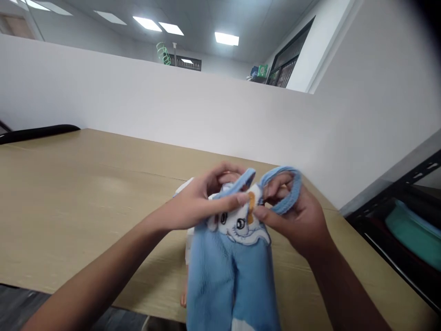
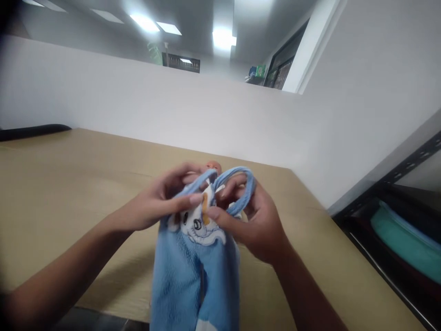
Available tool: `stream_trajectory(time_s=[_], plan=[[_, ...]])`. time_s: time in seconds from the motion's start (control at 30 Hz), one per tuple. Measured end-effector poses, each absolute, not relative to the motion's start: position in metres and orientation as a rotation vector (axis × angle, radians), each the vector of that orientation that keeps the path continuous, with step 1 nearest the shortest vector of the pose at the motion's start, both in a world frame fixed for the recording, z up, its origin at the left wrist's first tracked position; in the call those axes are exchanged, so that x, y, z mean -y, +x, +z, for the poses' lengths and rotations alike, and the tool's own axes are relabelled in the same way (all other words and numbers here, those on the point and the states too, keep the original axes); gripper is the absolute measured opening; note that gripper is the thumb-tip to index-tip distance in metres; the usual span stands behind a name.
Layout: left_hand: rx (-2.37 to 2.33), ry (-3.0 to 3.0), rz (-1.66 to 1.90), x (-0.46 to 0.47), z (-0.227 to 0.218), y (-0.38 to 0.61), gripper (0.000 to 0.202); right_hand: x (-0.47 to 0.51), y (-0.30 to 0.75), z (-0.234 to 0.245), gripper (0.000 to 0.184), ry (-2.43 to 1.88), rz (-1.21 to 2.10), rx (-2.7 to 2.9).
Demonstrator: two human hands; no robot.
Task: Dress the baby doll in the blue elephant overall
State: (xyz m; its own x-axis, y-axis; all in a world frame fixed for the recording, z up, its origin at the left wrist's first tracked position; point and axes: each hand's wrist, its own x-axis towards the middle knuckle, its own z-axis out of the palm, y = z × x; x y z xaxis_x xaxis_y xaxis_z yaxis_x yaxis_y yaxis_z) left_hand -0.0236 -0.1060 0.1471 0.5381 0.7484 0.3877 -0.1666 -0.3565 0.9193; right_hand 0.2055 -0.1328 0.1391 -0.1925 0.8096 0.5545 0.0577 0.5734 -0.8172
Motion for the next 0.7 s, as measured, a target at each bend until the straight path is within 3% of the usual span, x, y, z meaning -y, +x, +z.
stream_trajectory(time_s=[0.2,0.4,0.47,0.57,0.63,0.7], plan=[[-0.471,1.498,1.407,0.070,0.157,-0.023,0.016,0.075,0.240,0.146,0.028,-0.560,1.065,1.710],[-0.579,1.477,1.464,0.042,0.161,-0.031,0.043,0.049,0.247,0.150,0.018,-0.538,1.083,1.839],[-0.646,1.564,1.432,0.031,0.158,-0.035,0.042,0.044,0.247,0.150,0.014,-0.642,0.964,1.876],[-0.694,1.698,1.323,0.020,0.156,-0.041,0.018,0.034,0.245,0.149,0.031,-0.867,0.694,2.031],[-0.674,1.713,1.269,0.018,0.156,-0.041,0.020,0.023,0.242,0.145,0.054,-0.973,0.575,2.225],[-0.626,1.712,1.261,0.019,0.158,-0.040,0.030,0.013,0.238,0.138,0.059,-0.977,0.599,2.410]])
